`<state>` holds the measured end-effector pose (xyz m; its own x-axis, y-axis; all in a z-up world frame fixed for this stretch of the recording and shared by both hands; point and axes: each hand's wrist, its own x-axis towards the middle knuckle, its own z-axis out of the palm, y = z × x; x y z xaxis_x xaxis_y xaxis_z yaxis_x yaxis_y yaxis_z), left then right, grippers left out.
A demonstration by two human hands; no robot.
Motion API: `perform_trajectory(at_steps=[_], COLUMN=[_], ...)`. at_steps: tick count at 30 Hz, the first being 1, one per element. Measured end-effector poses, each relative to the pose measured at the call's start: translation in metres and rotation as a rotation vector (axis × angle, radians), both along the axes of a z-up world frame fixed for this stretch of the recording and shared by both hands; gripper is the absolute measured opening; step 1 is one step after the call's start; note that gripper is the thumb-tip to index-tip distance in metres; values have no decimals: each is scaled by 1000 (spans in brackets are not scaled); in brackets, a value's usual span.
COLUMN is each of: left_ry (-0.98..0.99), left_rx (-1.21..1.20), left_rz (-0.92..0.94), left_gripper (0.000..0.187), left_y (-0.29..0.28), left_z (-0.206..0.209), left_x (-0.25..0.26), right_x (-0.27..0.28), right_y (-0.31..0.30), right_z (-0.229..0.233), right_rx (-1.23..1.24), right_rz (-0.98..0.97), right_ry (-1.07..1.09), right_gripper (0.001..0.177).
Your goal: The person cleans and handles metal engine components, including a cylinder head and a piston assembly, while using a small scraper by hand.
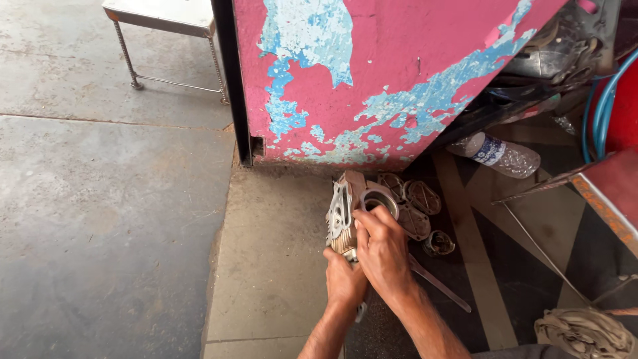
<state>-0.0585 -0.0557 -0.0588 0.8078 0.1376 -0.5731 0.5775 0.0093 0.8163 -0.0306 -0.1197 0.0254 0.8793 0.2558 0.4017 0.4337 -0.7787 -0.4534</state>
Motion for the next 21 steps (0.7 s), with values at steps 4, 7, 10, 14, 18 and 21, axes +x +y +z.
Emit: perform_trajectory(at_steps=[4, 7, 10, 14, 18, 21], left_ry=[-25, -15, 31, -5, 0, 130], left_rx=[91, 107, 28, 73, 84, -132], left_rz=[36, 11, 4, 15, 21, 17], left_gripper=[75, 75, 74, 76, 74, 68], left_y=[-4, -8, -4, -2, -2, 3], left_z=[-3, -4, 2, 3, 9, 17], left_x=[0, -5, -1, 0, -3, -2], right_x=[-9, -6, -2, -12, 2, 9], right_y=[-2, -6, -4, 0, -3, 1], right_z=[6, 3, 9, 7, -2, -5], right_rx=[12, -14, 3, 24, -16, -32], right_rz=[22, 0, 39, 30, 48, 12], right_ry=[-38, -13, -62, -53, -155, -39], right_gripper=[20, 19, 17, 19, 18, 20])
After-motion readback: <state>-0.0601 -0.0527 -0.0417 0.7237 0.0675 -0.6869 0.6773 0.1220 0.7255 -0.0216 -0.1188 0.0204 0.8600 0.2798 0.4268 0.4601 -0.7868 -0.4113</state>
